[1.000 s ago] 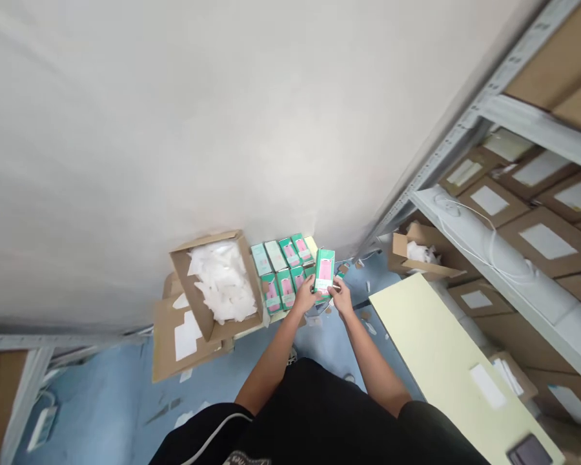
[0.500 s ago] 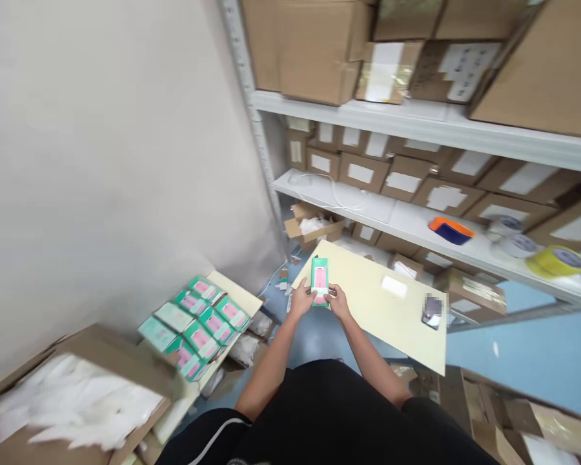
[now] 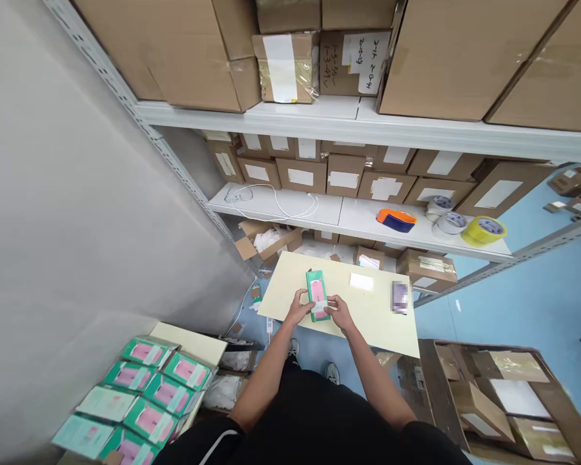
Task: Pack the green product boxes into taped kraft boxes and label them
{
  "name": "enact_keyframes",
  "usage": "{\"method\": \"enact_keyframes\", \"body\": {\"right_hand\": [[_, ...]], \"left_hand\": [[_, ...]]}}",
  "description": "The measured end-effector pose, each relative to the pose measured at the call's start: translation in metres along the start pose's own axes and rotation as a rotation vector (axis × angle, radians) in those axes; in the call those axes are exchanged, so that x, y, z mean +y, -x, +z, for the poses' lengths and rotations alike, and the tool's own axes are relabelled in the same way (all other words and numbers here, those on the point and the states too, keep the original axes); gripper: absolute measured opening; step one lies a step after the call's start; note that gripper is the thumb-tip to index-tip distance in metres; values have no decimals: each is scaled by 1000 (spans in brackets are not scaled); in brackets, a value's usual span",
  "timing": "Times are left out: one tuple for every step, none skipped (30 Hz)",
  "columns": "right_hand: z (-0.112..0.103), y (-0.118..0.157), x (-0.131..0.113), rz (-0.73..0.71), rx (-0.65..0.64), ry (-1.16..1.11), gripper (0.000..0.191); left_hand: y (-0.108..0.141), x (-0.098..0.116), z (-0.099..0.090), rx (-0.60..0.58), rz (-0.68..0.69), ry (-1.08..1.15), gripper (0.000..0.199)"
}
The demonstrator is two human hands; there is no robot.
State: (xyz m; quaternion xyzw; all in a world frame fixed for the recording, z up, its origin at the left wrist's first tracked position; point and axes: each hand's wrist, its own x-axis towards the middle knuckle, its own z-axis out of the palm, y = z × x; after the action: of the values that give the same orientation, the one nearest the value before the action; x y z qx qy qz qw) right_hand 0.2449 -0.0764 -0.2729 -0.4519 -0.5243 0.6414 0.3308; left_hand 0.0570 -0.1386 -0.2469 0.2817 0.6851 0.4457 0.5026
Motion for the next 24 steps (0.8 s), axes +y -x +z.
{"method": "enact_keyframes", "body": {"right_hand": [[2, -3, 2, 9, -1, -4, 35], [5, -6, 3, 14, -4, -3, 34], [7, -9, 4, 17, -8, 4, 32], [10, -13, 5, 19, -11, 15, 32], [13, -16, 5, 19, -11, 26, 34], [16, -20, 5, 19, -5, 34, 37], [19, -24, 5, 21, 9, 40, 44], [23, -28, 5, 24, 32, 43, 50], [28, -33, 6, 26, 63, 48, 57], [33, -37, 7, 25, 97, 54, 60], [38, -41, 8, 23, 129, 63, 61], [43, -44, 10, 21, 154, 75, 61], [48, -48, 12, 23, 171, 89, 59], [53, -50, 14, 33, 181, 104, 58], [57, -52, 15, 47, 190, 116, 58], [61, -53, 17, 64, 198, 123, 59], [63, -53, 19, 79, 209, 122, 61], [64, -53, 20, 89, 225, 113, 64], [65, -53, 21, 91, 241, 100, 66], [64, -53, 22, 86, 257, 87, 66], [64, -52, 23, 80, 270, 79, 66], [63, -52, 23, 74, 280, 79, 65], [63, -52, 23, 68, 285, 84, 64], [63, -52, 23, 63, 288, 91, 63]], "left_hand": [[-6, -1, -7, -40, -45, 36, 56], [-12, -2, -14, -71, -82, 64, 52], [-18, -2, -21, -90, -112, 81, 53], [-24, -2, -26, -100, -129, 93, 56], [-30, -2, -31, -100, -132, 105, 63], [-37, -2, -34, -97, -119, 117, 72], [-45, -2, -36, -96, -98, 126, 81], [-53, -1, -37, -106, -73, 126, 87], [-61, -1, -38, -127, -45, 111, 90], [-69, -1, -38, -150, -10, 77, 89], [-77, -1, -38, -167, 26, 30, 85], [-85, -1, -38, -175, 63, -15, 81], [-92, -1, -38, -176, 101, -56, 78], [-98, -1, -38, -173, 136, -92, 77], [-104, -1, -38, -174, 167, -124, 77], [-109, -2, -38, -185, 187, -152, 78], [-112, -3, -38, -208, 198, -179, 80], [-115, -4, -37, -236, 208, -208, 81], [-117, -5, -37, -264, 213, -233, 82], [-118, -5, -36, -286, 215, -250, 84], [-119, -5, -35, -300, 218, -266, 85], [-119, -4, -34, -303, 224, -280, 85], [-119, -2, -32, -294, 232, -293, 84], [-120, 0, -31, -279, 241, -303, 81]]}}
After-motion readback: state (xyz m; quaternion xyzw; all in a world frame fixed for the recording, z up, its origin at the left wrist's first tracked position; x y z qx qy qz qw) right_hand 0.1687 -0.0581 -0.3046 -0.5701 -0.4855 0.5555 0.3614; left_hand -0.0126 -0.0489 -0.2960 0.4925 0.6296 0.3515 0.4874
